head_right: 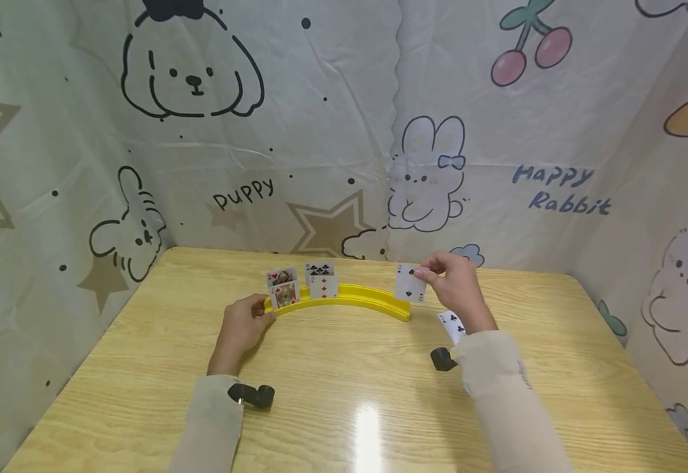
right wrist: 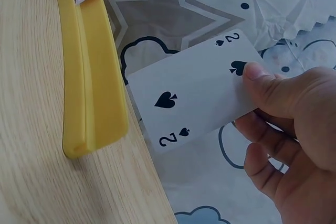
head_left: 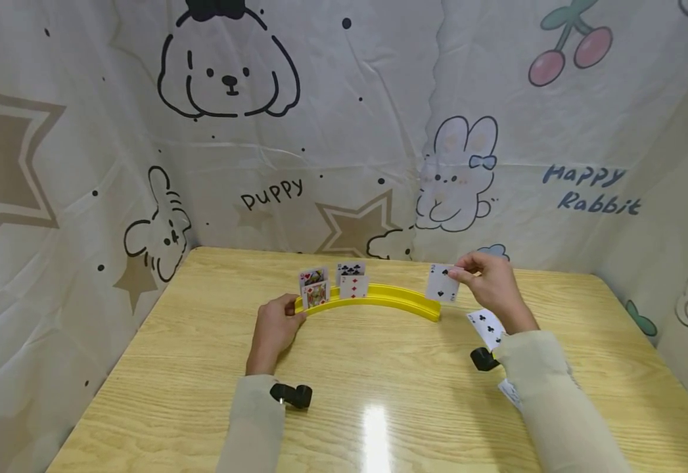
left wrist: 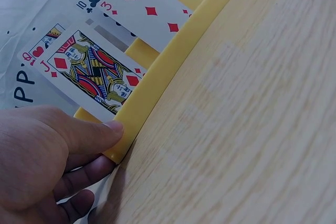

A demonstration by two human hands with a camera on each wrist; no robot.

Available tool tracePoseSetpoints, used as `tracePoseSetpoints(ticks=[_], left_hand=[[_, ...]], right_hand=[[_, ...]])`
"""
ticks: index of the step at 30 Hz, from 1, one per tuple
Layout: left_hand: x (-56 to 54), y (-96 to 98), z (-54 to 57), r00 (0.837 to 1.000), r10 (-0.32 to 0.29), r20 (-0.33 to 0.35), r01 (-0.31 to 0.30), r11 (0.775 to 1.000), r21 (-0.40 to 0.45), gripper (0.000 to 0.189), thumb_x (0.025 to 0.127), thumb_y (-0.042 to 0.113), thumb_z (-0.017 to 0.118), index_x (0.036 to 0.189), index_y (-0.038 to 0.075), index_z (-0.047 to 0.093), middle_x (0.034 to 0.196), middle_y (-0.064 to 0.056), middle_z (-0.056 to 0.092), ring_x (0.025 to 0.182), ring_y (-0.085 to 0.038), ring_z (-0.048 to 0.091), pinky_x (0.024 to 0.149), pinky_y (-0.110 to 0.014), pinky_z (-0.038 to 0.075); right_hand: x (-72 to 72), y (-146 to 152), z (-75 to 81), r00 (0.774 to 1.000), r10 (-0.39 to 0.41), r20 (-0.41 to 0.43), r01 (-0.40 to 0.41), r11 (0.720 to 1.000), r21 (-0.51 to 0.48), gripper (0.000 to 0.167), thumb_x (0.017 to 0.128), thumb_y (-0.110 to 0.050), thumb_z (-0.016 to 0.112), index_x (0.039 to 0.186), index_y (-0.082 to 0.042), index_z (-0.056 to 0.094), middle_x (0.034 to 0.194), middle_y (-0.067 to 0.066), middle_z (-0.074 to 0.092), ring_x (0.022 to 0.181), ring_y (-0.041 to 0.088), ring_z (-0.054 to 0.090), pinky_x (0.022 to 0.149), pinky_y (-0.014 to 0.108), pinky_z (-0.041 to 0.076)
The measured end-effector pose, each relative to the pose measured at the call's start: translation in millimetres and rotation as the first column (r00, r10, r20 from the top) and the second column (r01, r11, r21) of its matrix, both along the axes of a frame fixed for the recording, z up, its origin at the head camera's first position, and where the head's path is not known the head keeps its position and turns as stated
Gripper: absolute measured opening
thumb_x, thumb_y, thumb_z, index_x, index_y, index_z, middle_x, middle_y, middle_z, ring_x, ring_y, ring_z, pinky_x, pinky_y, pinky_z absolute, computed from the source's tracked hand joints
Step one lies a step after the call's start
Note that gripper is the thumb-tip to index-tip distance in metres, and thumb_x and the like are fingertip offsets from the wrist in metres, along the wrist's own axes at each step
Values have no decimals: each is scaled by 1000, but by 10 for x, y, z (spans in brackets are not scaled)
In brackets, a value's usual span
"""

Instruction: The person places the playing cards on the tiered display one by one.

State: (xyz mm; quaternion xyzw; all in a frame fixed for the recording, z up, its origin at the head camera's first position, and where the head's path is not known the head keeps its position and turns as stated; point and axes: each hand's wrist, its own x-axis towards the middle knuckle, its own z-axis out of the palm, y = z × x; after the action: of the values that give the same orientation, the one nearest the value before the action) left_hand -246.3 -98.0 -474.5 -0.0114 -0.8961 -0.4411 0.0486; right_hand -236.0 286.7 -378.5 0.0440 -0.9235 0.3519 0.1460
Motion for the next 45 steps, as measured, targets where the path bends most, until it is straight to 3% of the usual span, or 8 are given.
tracePoseSetpoints(ticks=[18, 35, 45], left_hand=[[-2, -2, 20, 1000, 2, -9, -2, 1000, -6, 36, 88, 9, 78, 122, 0, 69, 103, -13, 70, 95, -24, 64, 84, -40, 54], [9, -14, 22, 1000, 3, 0, -3, 1000, -5, 36, 88, 9, 78, 122, 0, 69, 102, -11, 70, 94, -22, 64, 82, -39, 54], [15, -9, 19, 1000, -2, -10, 2, 1000, -2, 35, 88, 8, 78, 121, -1, 69, 103, -12, 70, 94, -22, 65, 83, -39, 54]], right_hand=[[-118, -237, 22, 994, -20, 108, 26, 998, -53, 18, 96, -24, 69, 98, -6, 66, 102, 12, 66, 95, 32, 54, 77, 43, 45], [-264, -459, -63, 997, -10, 82, 16, 997, -71, 16, 96, -22, 70, 96, -6, 67, 97, 11, 67, 91, 31, 55, 77, 42, 47], [-328, -545, -113, 997, 33, 70, -26, 995, -99, 17, 95, -22, 71, 96, -5, 68, 98, 11, 67, 92, 30, 58, 84, 47, 48]])
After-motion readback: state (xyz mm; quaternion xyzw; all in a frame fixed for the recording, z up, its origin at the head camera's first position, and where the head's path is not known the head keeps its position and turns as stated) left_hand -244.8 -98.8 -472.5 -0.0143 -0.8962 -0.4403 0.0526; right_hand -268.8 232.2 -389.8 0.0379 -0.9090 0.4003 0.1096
